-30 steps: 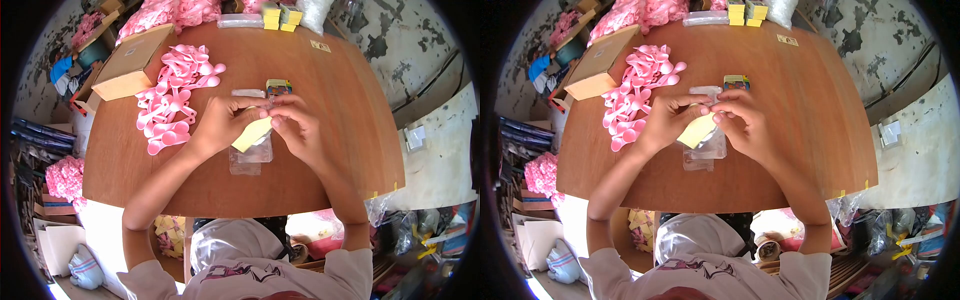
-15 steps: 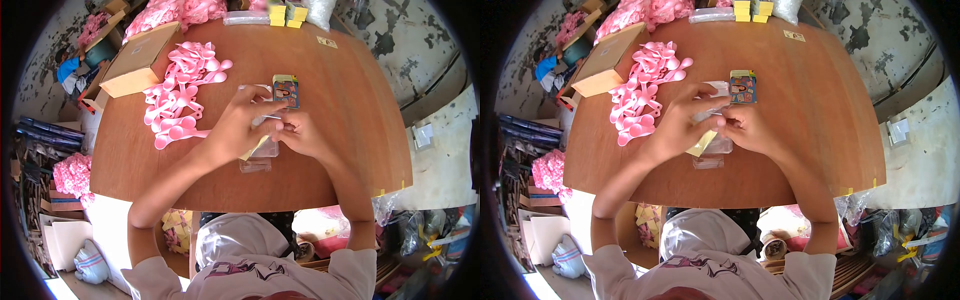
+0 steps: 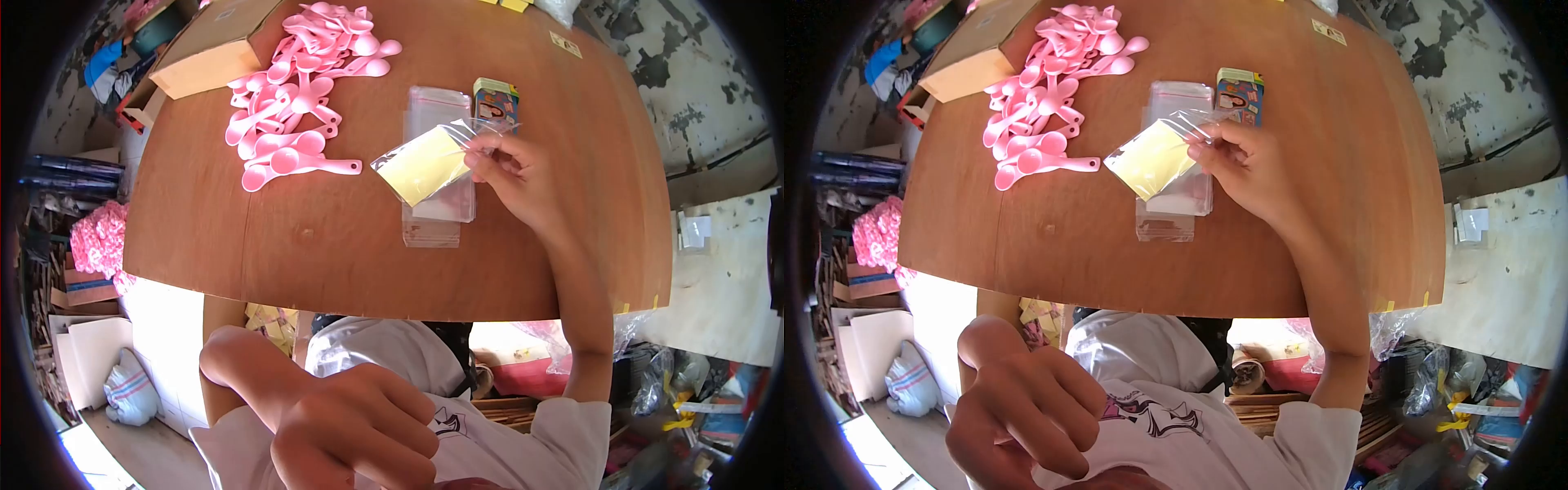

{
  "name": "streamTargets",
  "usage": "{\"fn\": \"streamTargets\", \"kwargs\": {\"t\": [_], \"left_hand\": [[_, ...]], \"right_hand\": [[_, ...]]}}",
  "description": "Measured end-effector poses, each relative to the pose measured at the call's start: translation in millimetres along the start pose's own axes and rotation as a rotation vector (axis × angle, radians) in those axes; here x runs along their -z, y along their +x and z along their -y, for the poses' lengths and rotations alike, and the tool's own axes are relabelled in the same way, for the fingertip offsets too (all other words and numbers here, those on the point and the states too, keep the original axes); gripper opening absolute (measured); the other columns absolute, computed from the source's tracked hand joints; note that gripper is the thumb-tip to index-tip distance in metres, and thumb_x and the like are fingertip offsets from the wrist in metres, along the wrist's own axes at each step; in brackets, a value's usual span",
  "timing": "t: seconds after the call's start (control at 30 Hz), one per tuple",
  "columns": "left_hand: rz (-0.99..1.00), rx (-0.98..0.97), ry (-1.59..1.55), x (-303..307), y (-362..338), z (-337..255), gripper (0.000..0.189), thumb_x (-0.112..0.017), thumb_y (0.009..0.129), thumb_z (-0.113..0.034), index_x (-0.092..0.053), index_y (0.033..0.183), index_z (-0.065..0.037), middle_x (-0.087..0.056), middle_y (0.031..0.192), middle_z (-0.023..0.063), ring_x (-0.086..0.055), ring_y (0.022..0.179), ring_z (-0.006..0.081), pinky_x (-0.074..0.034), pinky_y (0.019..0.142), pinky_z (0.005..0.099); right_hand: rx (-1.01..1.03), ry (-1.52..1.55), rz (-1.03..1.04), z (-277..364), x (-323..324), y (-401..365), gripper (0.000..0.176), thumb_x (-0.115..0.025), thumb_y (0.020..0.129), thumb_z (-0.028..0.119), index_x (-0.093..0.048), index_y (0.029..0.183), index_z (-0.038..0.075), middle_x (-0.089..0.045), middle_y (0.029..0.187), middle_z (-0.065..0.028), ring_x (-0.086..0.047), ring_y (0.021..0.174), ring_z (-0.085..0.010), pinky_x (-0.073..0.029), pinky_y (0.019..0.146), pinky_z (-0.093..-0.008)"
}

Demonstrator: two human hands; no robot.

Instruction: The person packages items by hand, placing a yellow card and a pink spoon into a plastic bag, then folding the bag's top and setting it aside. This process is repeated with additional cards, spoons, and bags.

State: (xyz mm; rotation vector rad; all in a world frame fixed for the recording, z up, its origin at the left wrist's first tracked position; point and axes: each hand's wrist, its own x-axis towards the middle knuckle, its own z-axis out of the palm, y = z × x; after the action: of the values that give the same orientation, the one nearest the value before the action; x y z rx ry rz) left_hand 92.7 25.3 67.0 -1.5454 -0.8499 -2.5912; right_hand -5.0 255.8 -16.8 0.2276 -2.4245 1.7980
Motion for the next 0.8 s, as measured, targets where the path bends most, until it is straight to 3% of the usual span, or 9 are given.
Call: {"fn": "streamTargets", "kwargs": {"t": [0.1,0.17,0.3,0.37,0.43,0.5,0.57,0.7,0.8], "left_hand": [[-0.292,-0.351,-0.024,-1,-2,5,0.012,-0.065,0.091,-0.011,-0.058,0.1,-0.007,-0.054,0.057,0.0056,-0.037,0.036,0.0098,-0.021,0.036,0.0251],[0.045,0.003,0.075,21,2,-21,0.01,-0.065,0.09,-0.009,-0.058,0.096,-0.007,-0.052,0.056,0.0046,-0.034,0.035,0.0087,-0.019,0.036,0.0249],[0.217,-0.007,-0.016,58,3,-28,0.009,-0.064,0.091,-0.01,-0.059,0.097,-0.007,-0.051,0.056,0.0052,-0.041,0.04,0.0115,-0.023,0.037,0.0278],[0.441,0.164,0.119,88,2,-35,0.035,-0.07,0.09,-0.018,-0.052,0.117,-0.005,-0.065,0.094,0.0208,-0.066,0.08,0.0311,-0.051,0.059,0.0408],[0.019,-0.013,0.622,95,-1,-2,0.035,-0.072,0.08,-0.011,-0.06,0.111,0.002,-0.065,0.083,0.0125,-0.06,0.062,0.0265,-0.044,0.053,0.0334],[0.11,0.015,1.298,120,25,17,0.058,-0.076,0.076,-0.013,-0.051,0.128,-0.002,-0.065,0.091,0.0145,-0.06,0.067,0.0357,-0.047,0.061,0.0381],[0.118,0.259,1.283,136,27,37,0.069,-0.077,0.076,-0.011,-0.044,0.136,-0.005,-0.066,0.09,0.0177,-0.061,0.07,0.0423,-0.05,0.066,0.0414],[0.201,0.54,1.048,175,41,38,0.068,-0.076,0.076,-0.008,-0.044,0.136,-0.004,-0.067,0.095,0.0203,-0.065,0.079,0.0405,-0.053,0.073,0.0425],[0.14,0.472,1.22,189,49,32,0.064,-0.073,0.084,-0.007,-0.042,0.139,-0.003,-0.065,0.113,0.0172,-0.067,0.099,0.0251,-0.052,0.081,0.032]], "right_hand": [[0.007,0.004,-0.021,-4,-1,0,0.017,-0.066,0.092,0.007,-0.067,0.105,-0.003,-0.066,0.088,-0.0029,-0.06,0.076,-0.0054,-0.05,0.067,-0.0205],[0.024,0.022,-0.042,-3,-1,0,0.017,-0.066,0.092,0.007,-0.067,0.106,-0.003,-0.066,0.088,-0.0031,-0.06,0.076,-0.0056,-0.052,0.068,-0.0207],[0.033,0.029,-0.087,3,1,2,0.016,-0.065,0.092,0.007,-0.067,0.106,-0.002,-0.066,0.092,-0.0051,-0.061,0.078,-0.007,-0.055,0.071,-0.0233],[0.011,0.039,-0.105,9,0,2,0.016,-0.064,0.093,0.007,-0.067,0.106,-0.002,-0.066,0.094,-0.0058,-0.061,0.079,-0.0073,-0.056,0.071,-0.0242],[0.029,0.059,0.002,15,-5,2,0.015,-0.06,0.095,0.007,-0.066,0.106,-0.002,-0.066,0.099,-0.0064,-0.062,0.08,-0.0081,-0.056,0.073,-0.0241],[0.106,0.039,0.079,22,-20,4,0.018,-0.059,0.097,0.008,-0.063,0.111,-0.001,-0.065,0.1,-0.0065,-0.062,0.079,-0.0085,-0.055,0.072,-0.0241],[0.189,0.028,0.158,29,-38,8,0.021,-0.057,0.098,0.008,-0.059,0.116,-0.001,-0.065,0.1,-0.0067,-0.062,0.077,-0.0089,-0.055,0.07,-0.024],[0.088,0.337,0.037,30,-65,29,0.043,-0.06,0.097,0.016,-0.04,0.132,0.001,-0.065,0.098,-0.0091,-0.06,0.073,-0.0108,-0.05,0.062,-0.0254],[0.234,-0.256,-0.051,6,-78,49,0.037,-0.068,0.09,0.023,-0.057,0.12,0.005,-0.065,0.094,-0.0091,-0.063,0.078,-0.0216,-0.051,0.067,-0.0334]]}}
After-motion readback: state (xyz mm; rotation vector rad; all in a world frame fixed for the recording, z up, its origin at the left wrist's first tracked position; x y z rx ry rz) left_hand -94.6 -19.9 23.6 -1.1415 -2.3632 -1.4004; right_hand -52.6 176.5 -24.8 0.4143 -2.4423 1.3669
